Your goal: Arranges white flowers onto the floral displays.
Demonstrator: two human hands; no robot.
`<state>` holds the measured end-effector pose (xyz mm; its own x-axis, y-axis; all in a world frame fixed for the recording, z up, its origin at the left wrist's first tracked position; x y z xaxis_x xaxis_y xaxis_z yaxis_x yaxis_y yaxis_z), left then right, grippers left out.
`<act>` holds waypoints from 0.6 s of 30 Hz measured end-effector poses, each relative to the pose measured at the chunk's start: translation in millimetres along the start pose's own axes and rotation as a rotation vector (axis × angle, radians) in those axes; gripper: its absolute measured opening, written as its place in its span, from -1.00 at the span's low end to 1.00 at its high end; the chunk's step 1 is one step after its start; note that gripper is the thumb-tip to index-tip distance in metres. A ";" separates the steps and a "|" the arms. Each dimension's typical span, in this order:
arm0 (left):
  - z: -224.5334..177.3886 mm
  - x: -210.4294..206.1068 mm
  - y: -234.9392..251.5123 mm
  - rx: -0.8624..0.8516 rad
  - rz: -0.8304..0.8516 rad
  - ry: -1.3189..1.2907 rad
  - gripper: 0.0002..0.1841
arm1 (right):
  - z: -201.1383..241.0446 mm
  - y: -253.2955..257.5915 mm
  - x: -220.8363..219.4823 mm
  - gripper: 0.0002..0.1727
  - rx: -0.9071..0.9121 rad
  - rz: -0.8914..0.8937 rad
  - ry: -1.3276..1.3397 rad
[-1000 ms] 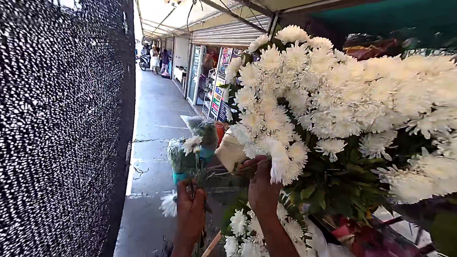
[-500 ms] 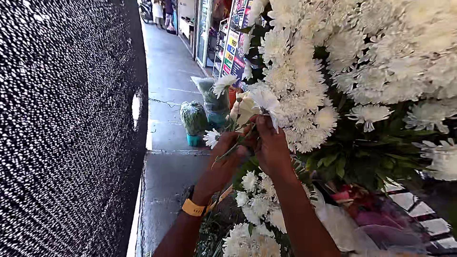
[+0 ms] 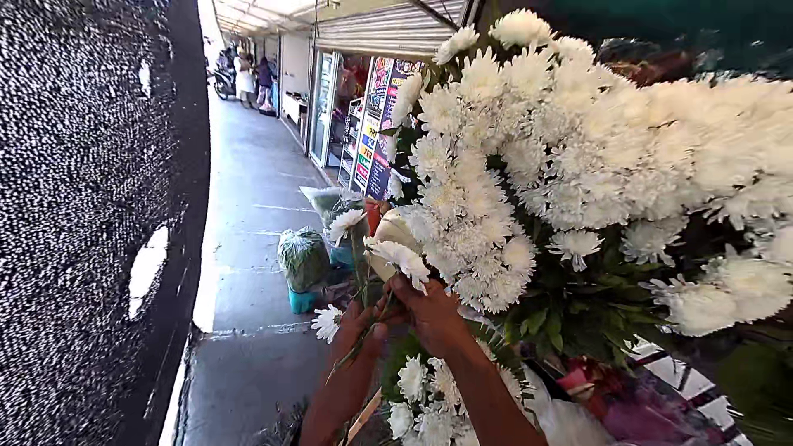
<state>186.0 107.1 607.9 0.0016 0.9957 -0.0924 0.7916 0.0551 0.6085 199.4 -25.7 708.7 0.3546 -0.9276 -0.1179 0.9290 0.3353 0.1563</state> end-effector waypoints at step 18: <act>17.6 70.2 -6.5 0.047 0.002 -0.013 -0.41 | 326.7 191.7 -5.6 -0.64 0.639 -0.727 -1.660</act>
<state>191.7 175.3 583.6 0.0106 0.9948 -0.1014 0.8196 0.0494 0.5708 341.0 -10.1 1059.7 -0.8258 -0.1739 0.5365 0.5218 0.1254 0.8438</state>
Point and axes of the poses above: each hand's wrist, its own y-axis towards the middle knuckle, its own x-axis out of the back of the hand, z = x × y, the point moved 3 cm from there along y, towards the middle knuckle
